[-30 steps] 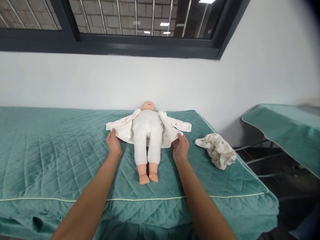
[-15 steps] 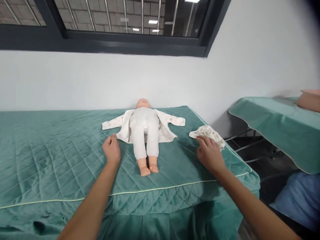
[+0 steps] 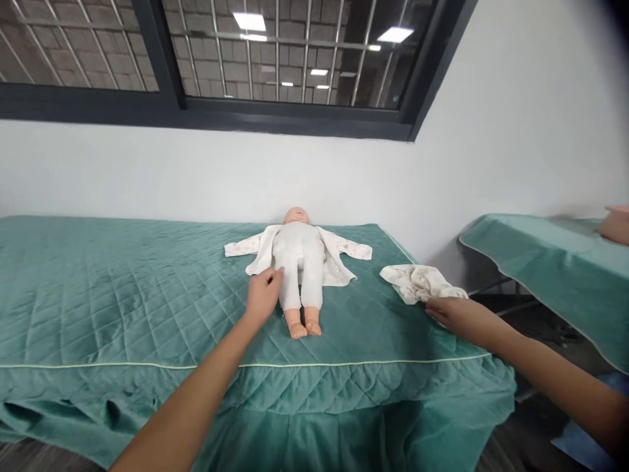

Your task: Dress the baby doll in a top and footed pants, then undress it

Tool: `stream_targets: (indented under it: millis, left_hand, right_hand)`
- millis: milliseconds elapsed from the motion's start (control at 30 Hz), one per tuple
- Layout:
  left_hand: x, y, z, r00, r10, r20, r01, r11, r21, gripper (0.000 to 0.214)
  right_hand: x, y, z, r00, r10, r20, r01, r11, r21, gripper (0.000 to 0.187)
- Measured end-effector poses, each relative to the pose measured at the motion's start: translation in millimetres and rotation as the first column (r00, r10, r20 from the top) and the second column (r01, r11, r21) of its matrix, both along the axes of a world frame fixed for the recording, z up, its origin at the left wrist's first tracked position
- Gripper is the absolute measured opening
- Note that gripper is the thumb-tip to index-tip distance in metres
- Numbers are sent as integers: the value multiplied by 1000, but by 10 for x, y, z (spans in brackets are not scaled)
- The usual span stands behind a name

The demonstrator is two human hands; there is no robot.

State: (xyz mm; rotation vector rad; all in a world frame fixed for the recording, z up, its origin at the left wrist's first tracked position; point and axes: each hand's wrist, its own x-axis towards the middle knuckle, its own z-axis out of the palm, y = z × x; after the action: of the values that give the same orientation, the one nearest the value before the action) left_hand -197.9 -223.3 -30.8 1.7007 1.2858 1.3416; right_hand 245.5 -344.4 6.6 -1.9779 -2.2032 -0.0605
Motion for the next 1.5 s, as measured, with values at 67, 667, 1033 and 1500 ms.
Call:
stream_targets:
  millis: [67,667,1033,1500]
  left_hand:
    - [139,-124,241,971,-238,-12,236,969,-78,44]
    - [568,-976,243,551,-755,-355,724,644,-246,26]
    - [574,-826,1044,885,-436,163,441,898,6,21]
    - [-295,-311,2459,896,-275,-349,400,842,362,17]
  right_hand:
    - [-324,145,203,999,39,0,-39,991,-130,27]
    - [-879,-370,96,960,279,-5,-269,919,-289,7]
    - [-2113,110,1216,833,139,-536,-80,988,132,27]
    - [-2465,502,1916,690,547,-474,-313,816,486,35]
